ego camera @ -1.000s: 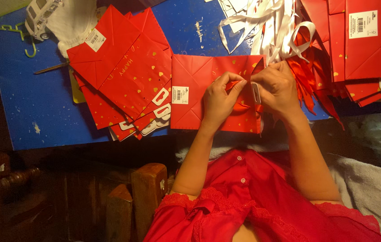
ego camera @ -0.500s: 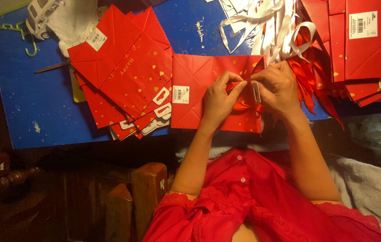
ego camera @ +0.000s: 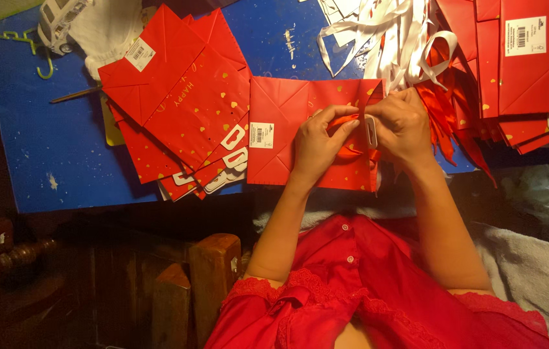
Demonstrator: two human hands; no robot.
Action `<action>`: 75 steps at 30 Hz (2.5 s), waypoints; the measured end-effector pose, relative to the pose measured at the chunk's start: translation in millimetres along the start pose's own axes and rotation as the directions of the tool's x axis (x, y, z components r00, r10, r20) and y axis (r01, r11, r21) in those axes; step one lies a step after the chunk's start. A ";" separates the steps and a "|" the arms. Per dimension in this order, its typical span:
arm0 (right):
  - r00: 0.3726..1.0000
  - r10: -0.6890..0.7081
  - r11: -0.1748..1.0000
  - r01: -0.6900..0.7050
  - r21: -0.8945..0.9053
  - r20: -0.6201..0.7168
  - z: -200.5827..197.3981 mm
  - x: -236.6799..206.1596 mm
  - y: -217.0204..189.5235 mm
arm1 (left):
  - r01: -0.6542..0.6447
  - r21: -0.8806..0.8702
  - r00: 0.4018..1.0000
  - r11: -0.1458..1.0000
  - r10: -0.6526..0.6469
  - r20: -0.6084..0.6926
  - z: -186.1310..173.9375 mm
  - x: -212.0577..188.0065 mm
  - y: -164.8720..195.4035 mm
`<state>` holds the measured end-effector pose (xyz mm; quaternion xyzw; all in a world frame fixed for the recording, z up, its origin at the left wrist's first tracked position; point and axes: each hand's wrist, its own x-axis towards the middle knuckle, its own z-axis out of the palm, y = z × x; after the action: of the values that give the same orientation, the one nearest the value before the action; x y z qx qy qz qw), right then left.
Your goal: The person assembles red gift boxes by threading white and red ribbons through slots, tying them into bows, and stacking the finished boxes on the table. The process is repeated for multiple boxes.
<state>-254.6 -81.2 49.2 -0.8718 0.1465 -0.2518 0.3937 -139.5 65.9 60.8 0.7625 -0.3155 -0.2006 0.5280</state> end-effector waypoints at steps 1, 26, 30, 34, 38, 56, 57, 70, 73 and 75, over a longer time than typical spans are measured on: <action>1.000 -0.012 1.000 0.012 -0.011 -0.001 0.0 0.7 -1.2 | 0.003 0.018 1.000 1.000 -0.002 -0.014 1.2 0.0 -1.5; 0.996 -0.067 0.990 0.073 -0.124 0.053 -8.0 5.9 -38.5 | -0.286 0.403 0.950 0.869 0.312 0.002 -10.3 -19.0 -8.5; 0.990 -0.052 0.996 0.061 -0.065 0.132 -11.7 6.1 -38.6 | -0.237 0.395 0.952 0.888 0.294 -0.089 -14.1 -6.7 -6.8; 0.986 0.036 0.982 -0.065 0.176 0.163 -5.1 8.7 -18.0 | -0.300 0.385 0.932 0.873 0.354 -0.075 -14.8 -6.4 -1.8; 0.946 0.209 0.904 -0.283 0.319 0.248 -1.9 -0.1 -5.3 | -0.270 0.335 0.953 0.903 0.300 -0.040 -15.3 -6.8 -2.9; 0.994 0.054 0.997 -0.049 -0.051 0.096 10.9 -1.6 -5.6 | -0.291 0.351 0.939 0.890 0.336 -0.073 -14.7 -9.1 -3.4; 0.995 0.029 0.998 -0.025 -0.049 0.090 10.8 -1.3 -7.2 | -0.290 0.351 0.939 0.890 0.335 -0.073 -14.9 -9.4 -3.2; 0.983 0.149 0.989 -0.146 0.036 -0.109 15.4 0.7 -18.5 | -0.286 0.360 0.940 0.888 0.333 -0.073 -15.1 -9.6 -0.3; 0.993 0.081 0.997 -0.079 0.021 -0.084 12.1 3.1 -21.5 | -0.291 0.370 0.939 0.882 0.338 -0.068 -14.9 -9.4 -1.0; 0.998 0.063 0.996 -0.064 0.068 0.005 5.6 3.5 -23.2 | -0.292 0.371 0.939 0.882 0.339 -0.066 -14.5 -9.4 -1.7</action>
<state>-247.3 -64.3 64.8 -0.8531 0.1649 -0.2428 0.4313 -136.6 82.7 64.2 0.7950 -0.4317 -0.0019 0.4262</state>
